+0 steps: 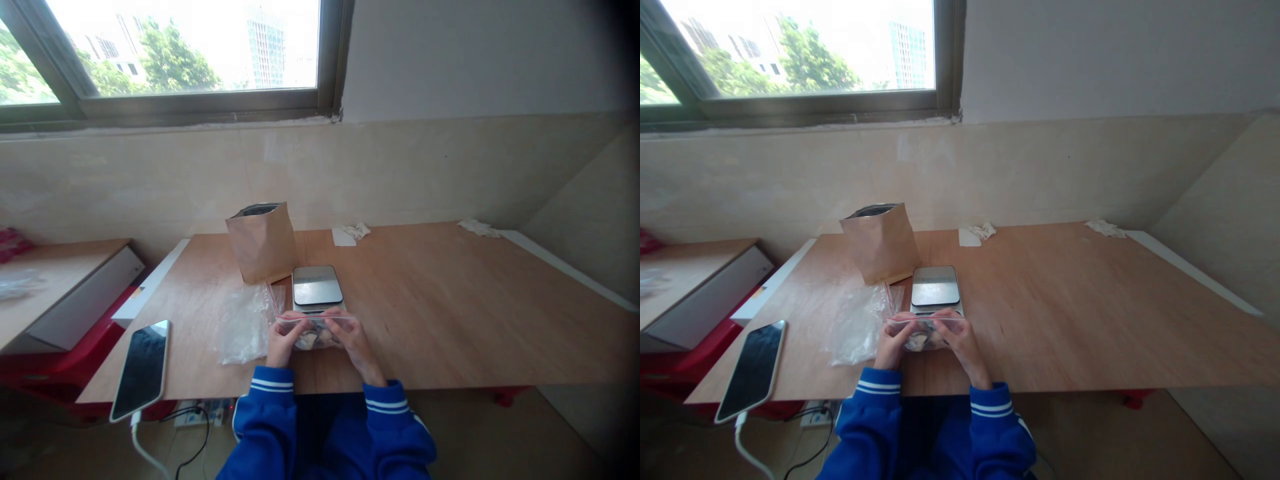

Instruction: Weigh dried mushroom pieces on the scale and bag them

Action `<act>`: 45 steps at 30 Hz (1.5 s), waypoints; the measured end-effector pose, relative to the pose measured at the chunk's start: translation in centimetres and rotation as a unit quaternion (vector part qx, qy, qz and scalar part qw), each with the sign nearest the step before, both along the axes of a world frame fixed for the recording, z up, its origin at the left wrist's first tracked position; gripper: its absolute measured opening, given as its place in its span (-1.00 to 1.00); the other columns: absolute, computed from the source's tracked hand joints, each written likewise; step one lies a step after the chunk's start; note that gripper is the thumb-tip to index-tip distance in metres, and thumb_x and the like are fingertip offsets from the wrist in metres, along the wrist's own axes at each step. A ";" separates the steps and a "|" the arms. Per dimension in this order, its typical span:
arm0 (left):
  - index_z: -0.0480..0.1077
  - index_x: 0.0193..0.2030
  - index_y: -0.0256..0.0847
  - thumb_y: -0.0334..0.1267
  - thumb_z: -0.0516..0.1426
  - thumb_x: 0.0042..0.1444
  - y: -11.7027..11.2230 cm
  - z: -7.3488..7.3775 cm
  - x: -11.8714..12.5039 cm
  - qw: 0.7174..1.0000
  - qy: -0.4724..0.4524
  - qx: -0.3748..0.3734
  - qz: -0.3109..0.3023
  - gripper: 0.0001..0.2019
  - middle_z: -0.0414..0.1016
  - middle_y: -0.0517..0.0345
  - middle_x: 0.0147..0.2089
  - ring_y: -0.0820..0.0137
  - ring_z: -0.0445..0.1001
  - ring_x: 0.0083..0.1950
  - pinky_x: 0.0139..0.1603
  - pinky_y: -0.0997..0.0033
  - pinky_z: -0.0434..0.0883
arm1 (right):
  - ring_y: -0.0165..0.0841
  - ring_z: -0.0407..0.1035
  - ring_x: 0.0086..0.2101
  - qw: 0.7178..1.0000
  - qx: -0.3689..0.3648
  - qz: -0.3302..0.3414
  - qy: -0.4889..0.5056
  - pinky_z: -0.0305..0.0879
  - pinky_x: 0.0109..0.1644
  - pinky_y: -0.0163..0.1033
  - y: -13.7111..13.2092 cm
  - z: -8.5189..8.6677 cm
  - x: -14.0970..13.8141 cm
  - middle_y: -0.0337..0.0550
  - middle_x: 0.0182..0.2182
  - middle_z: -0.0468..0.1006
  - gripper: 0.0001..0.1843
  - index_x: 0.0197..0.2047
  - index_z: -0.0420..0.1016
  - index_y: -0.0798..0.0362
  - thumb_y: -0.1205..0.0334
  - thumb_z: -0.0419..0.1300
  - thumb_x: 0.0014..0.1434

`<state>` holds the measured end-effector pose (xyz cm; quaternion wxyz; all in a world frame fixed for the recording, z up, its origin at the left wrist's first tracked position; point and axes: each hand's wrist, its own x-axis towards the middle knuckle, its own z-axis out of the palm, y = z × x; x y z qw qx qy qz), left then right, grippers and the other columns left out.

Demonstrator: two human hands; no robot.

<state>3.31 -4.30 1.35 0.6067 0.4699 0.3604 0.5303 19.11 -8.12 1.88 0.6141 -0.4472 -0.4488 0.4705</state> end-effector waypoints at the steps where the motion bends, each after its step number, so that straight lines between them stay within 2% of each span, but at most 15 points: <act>1: 0.51 -0.40 -0.28 -0.23 0.32 -0.11 0.0 -0.1 0.0 1.000 -0.001 0.006 0.003 -0.82 0.53 0.17 -0.38 0.43 0.49 -0.30 -0.19 0.45 0.42 | -0.32 0.48 -0.30 1.000 -0.002 0.005 0.000 0.41 -0.20 -0.27 0.0 0.0 0.0 -0.19 -0.34 0.58 -0.75 -0.30 0.54 0.03 0.02 0.28 0.05; 5: 0.51 -0.41 -0.28 -0.23 0.32 -0.11 0.1 -0.4 -0.1 1.000 -0.006 0.012 0.002 -0.83 0.50 0.18 -0.38 0.45 0.46 -0.31 -0.21 0.48 0.40 | -0.33 0.47 -0.33 1.000 0.011 0.011 -0.020 0.40 -0.22 -0.27 0.0 0.1 -0.1 -0.22 -0.37 0.56 -0.77 -0.30 0.53 0.02 0.06 0.30 0.04; 10: 0.50 -0.43 -0.29 -0.22 0.33 -0.13 -0.1 -0.5 0.0 1.000 -0.003 0.008 0.018 -0.82 0.50 0.19 -0.41 0.46 0.46 -0.34 -0.24 0.49 0.39 | -0.38 0.41 -0.38 0.992 0.063 -0.059 -0.090 0.34 -0.28 -0.32 0.1 0.1 -0.6 -0.23 -0.45 0.48 -0.81 -0.44 0.53 0.05 0.10 0.29 0.06; 16: 0.49 -0.40 -0.29 -0.16 0.34 -0.15 -0.4 -0.2 0.3 0.999 -0.009 -0.026 0.023 -0.75 0.53 0.17 -0.44 0.40 0.49 -0.37 -0.26 0.43 0.42 | -0.40 0.39 -0.44 0.993 0.054 -0.076 -0.078 0.34 -0.35 -0.33 0.0 0.1 -0.6 -0.25 -0.52 0.47 -0.79 -0.47 0.50 0.06 0.09 0.30 0.05; 21: 0.51 -0.34 -0.31 -0.15 0.34 -0.16 -0.5 0.1 0.4 0.998 -0.015 -0.047 0.025 -0.71 0.58 0.09 -0.39 0.34 0.53 -0.35 -0.23 0.35 0.45 | -0.29 0.48 -0.29 0.996 0.038 -0.037 -0.075 0.41 -0.18 -0.24 -0.3 0.8 -0.2 -0.16 -0.37 0.57 -0.77 -0.34 0.60 0.04 0.05 0.30 0.04; 23: 0.52 -0.32 -0.32 -0.14 0.34 -0.16 -0.5 0.2 0.4 0.998 -0.015 -0.054 0.029 -0.70 0.60 0.06 -0.37 0.31 0.54 -0.33 -0.21 0.32 0.46 | -0.24 0.50 -0.25 0.999 0.011 -0.019 -0.045 0.44 -0.16 -0.17 -0.3 0.9 -0.2 -0.11 -0.30 0.61 -0.67 -0.20 0.59 0.04 0.02 0.31 0.02; 25: 0.53 -0.31 -0.32 -0.15 0.35 -0.16 -0.6 0.4 0.4 0.998 -0.017 -0.059 0.029 -0.69 0.61 0.04 -0.35 0.30 0.55 -0.32 -0.19 0.31 0.47 | -0.22 0.51 -0.26 0.999 -0.004 -0.020 -0.027 0.46 -0.17 -0.15 -0.3 0.8 -0.3 -0.10 -0.29 0.63 -0.62 -0.15 0.57 0.05 0.01 0.32 0.00; 30: 0.54 -0.29 -0.32 -0.16 0.35 -0.18 -1.0 0.9 0.6 0.997 -0.030 -0.069 0.026 -0.68 0.61 0.06 -0.35 0.30 0.56 -0.31 -0.17 0.30 0.47 | -0.32 0.48 -0.37 0.996 0.023 -0.070 -0.045 0.43 -0.27 -0.27 -0.1 0.4 -0.4 -0.20 -0.43 0.60 -0.79 -0.37 0.55 0.04 0.08 0.34 -0.01; 36: 0.55 -0.36 -0.32 -0.17 0.35 -0.18 -1.4 1.8 0.6 0.999 -0.009 -0.047 0.013 -0.73 0.60 0.07 -0.38 0.32 0.55 -0.32 -0.18 0.34 0.47 | -0.35 0.46 -0.38 0.996 0.030 -0.068 -0.049 0.40 -0.27 -0.29 -0.4 0.6 -0.3 -0.23 -0.45 0.57 -0.82 -0.40 0.53 0.04 0.10 0.32 0.01; 45: 0.54 -0.40 -0.29 -0.16 0.33 -0.14 -1.7 2.5 0.6 0.999 0.013 -0.032 0.032 -0.77 0.56 0.14 -0.44 0.39 0.51 -0.38 -0.27 0.42 0.43 | -0.35 0.45 -0.37 0.995 0.040 -0.064 -0.064 0.39 -0.25 -0.28 -0.5 1.0 -0.4 -0.23 -0.44 0.54 -0.80 -0.40 0.51 0.03 0.07 0.30 0.03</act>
